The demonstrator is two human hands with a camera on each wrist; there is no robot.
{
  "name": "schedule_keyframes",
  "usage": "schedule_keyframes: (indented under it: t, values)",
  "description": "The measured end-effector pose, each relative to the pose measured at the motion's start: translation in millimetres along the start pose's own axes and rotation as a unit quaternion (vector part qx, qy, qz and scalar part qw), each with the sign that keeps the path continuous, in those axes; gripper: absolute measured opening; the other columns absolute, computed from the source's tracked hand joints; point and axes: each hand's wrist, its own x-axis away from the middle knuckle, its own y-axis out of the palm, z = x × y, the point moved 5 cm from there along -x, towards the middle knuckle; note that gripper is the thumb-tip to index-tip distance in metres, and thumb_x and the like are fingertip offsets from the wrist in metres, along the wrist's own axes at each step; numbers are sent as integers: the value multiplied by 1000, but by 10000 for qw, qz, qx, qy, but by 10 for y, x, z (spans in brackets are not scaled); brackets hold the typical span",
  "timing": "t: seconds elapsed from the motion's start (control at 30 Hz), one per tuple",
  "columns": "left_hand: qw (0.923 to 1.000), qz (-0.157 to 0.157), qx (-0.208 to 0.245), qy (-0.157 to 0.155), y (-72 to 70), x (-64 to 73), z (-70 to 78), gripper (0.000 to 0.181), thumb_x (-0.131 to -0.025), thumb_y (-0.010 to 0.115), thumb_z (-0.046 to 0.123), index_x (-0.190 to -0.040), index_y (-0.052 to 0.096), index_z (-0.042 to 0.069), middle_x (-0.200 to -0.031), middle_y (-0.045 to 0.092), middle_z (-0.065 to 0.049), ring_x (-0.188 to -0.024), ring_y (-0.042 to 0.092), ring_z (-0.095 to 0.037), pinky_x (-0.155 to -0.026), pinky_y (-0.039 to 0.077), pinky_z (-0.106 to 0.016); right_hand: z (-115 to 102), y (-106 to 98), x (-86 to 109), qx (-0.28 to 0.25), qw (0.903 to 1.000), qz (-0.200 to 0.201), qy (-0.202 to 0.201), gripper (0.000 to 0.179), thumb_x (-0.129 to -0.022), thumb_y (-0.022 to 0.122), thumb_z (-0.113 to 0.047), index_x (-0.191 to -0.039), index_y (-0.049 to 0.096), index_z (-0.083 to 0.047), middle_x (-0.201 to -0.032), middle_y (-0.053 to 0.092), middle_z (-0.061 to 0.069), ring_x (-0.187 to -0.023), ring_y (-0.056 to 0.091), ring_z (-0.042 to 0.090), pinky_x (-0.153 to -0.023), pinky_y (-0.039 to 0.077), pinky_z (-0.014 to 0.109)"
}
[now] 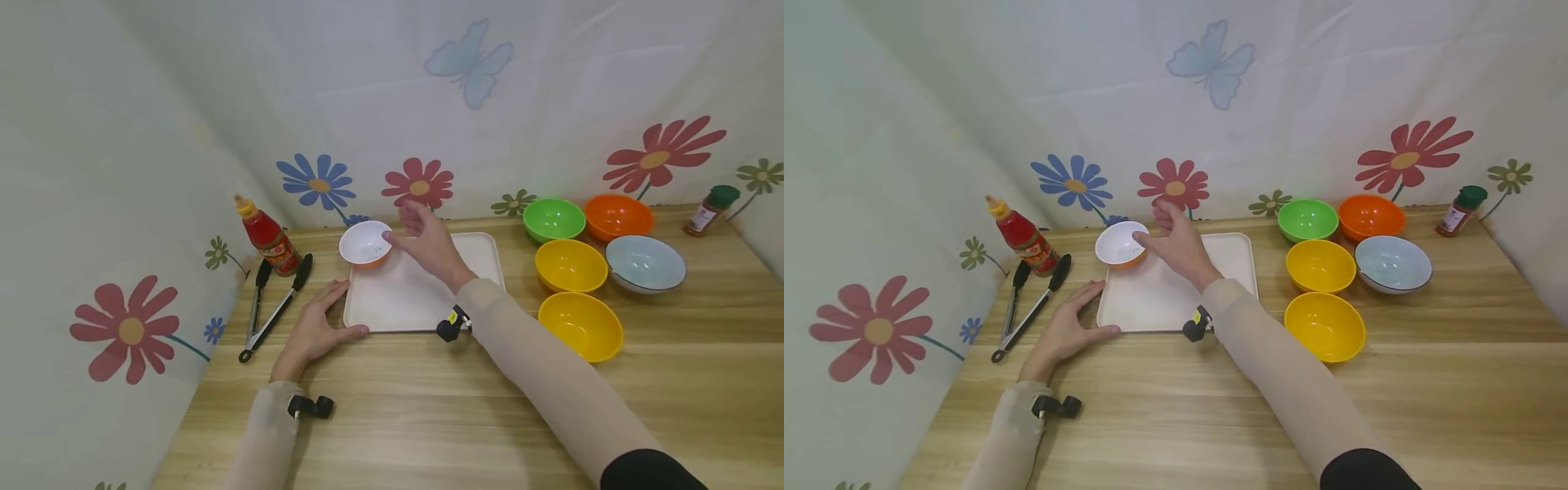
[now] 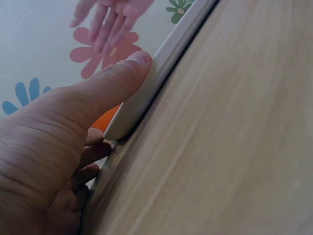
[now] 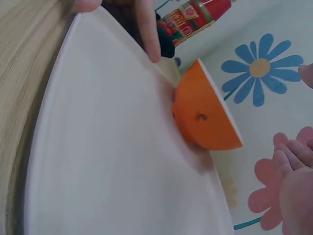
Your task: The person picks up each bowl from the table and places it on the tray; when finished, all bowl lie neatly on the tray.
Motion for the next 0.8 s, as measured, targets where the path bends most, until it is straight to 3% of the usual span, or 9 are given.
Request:
schedule_keyframes:
  t: [0.43,0.57,0.8]
  values:
    - [9999,13,-79,68,26,-27,-25,113,-79,97,64,-170,48,19,-180,36,-16,-169,27,-38,-136,25,-66,-776,-267,165,-483,9922,1,-1147,84,-97,89,-14,-167,44,-7,-153,63,13,-142,62,28,-128,47,43]
    - [10000,2,-23,3,27,-20,-22,114,-78,98,64,-170,48,20,-180,36,-16,-170,26,-38,-136,24,-66,-973,-432,247,-301,9882,36,-1501,85,-96,89,-14,-168,43,-6,-156,62,12,-145,59,24,-129,45,44]
    - [10000,15,-14,5,22,-21,-27,114,-78,98,63,-171,48,20,-180,35,-16,-170,25,-38,-136,23,-66,-1261,-801,407,-81,9825,283,-1839,86,-94,89,-8,-168,44,-7,-159,59,12,-149,55,30,-131,43,45]
